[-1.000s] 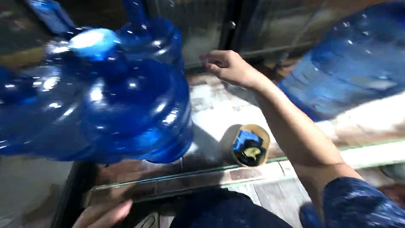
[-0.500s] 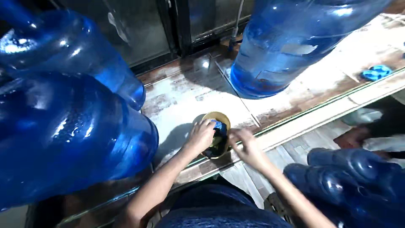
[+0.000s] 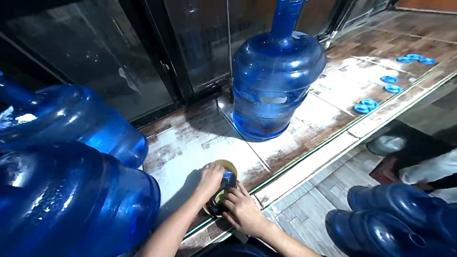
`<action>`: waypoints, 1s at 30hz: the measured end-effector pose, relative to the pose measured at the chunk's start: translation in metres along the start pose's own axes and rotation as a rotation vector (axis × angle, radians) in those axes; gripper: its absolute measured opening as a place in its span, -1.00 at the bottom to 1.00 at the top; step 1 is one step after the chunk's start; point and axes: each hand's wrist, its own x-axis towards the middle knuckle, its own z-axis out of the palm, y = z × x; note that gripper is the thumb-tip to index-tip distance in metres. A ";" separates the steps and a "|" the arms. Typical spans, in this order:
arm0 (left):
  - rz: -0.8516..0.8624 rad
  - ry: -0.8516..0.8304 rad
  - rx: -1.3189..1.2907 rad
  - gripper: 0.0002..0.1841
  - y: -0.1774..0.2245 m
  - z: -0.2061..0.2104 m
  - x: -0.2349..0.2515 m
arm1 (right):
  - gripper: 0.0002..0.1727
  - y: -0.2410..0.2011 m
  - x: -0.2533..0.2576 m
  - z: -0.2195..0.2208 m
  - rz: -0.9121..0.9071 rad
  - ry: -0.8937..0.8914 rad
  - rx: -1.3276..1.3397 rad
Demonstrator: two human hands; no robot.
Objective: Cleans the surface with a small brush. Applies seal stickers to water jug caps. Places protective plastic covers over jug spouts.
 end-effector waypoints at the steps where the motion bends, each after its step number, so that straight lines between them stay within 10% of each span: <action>1: 0.018 0.022 -0.009 -0.63 -0.002 0.000 -0.003 | -0.65 0.001 0.000 0.000 -0.009 0.010 -0.004; 22: 0.023 0.765 -0.299 -0.75 -0.015 0.007 -0.041 | -0.54 0.002 0.000 -0.003 0.016 -0.037 0.017; 30: -0.177 0.936 -0.963 -0.84 -0.018 -0.042 -0.099 | -0.54 -0.032 0.023 -0.043 0.435 0.466 1.060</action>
